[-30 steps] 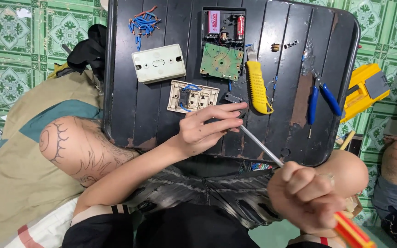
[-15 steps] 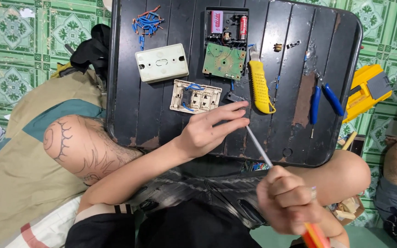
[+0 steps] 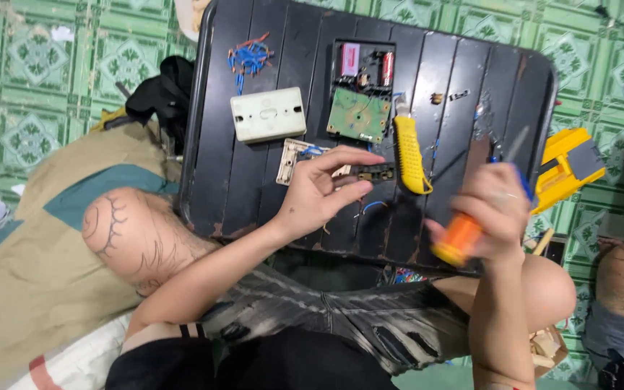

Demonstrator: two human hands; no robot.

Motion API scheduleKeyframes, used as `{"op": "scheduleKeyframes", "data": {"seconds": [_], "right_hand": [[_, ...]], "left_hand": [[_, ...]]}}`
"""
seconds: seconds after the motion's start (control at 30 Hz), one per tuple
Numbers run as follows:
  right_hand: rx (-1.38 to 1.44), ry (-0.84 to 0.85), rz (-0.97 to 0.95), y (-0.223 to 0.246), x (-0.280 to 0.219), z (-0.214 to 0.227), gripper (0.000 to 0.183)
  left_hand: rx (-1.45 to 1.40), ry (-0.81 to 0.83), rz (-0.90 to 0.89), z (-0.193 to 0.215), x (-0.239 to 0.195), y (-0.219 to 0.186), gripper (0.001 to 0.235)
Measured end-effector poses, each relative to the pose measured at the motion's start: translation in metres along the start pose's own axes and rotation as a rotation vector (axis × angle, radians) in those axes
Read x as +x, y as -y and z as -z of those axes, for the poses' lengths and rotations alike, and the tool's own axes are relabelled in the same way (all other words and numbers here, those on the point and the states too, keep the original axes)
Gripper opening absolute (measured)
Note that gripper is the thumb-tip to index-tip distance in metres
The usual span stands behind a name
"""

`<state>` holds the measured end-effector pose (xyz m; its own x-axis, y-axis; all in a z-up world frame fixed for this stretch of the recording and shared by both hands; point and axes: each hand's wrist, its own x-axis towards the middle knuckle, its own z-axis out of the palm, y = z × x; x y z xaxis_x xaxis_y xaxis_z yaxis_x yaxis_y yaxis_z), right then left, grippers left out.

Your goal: The person works on a small table, handling a white electrical socket, a circuit board, and wires. They use a screwdriver to tighten connections and a utility knife to strip wire insulation, then connect the wires to the socket terminals.

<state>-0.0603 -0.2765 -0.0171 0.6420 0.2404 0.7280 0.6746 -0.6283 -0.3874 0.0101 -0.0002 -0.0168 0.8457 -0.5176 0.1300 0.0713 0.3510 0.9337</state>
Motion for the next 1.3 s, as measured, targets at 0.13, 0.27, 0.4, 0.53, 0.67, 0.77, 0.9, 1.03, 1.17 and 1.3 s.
{"op": "scheduleKeyframes", "data": {"seconds": [0.13,0.27,0.4,0.53,0.67,0.77,0.9,1.03,1.17,1.3], "right_hand": [[-0.189,0.387,-0.052,-0.006,0.014,-0.012,0.039],[-0.242,0.481,-0.115,-0.009,0.012,-0.013,0.072],[-0.206,0.512,-0.151,-0.009,0.002,-0.013,0.084],[-0.152,0.53,-0.203,-0.015,-0.024,-0.019,0.093],[-0.042,0.523,-0.24,-0.034,-0.055,-0.023,0.086],[0.037,0.397,-0.238,-0.034,-0.047,-0.026,0.065],[0.1,0.318,-0.284,-0.049,-0.062,-0.026,0.061],[0.091,0.277,-0.286,-0.052,-0.064,-0.028,0.055],[-0.07,0.13,-0.179,-0.049,-0.05,-0.035,0.047],[-0.046,0.039,-0.191,-0.02,-0.031,-0.038,0.032]], "left_hand": [[-0.161,-0.16,0.015,0.01,0.002,0.007,0.024],[-0.115,-0.195,0.044,0.023,0.0,0.0,0.02],[-0.087,-0.198,0.063,0.027,0.003,-0.007,0.021],[-0.097,-0.213,0.063,0.026,0.007,-0.007,0.023],[-0.159,-0.214,0.082,0.018,0.01,-0.005,0.032],[-0.139,-0.196,0.094,0.015,0.01,-0.002,0.031],[-0.1,-0.174,0.082,0.016,0.011,-0.004,0.031],[0.193,-0.135,-0.026,0.015,0.01,-0.009,0.03],[0.466,-0.079,-0.447,0.005,0.002,0.002,0.023],[0.519,-0.008,-0.564,0.005,0.003,0.003,0.02]]}}
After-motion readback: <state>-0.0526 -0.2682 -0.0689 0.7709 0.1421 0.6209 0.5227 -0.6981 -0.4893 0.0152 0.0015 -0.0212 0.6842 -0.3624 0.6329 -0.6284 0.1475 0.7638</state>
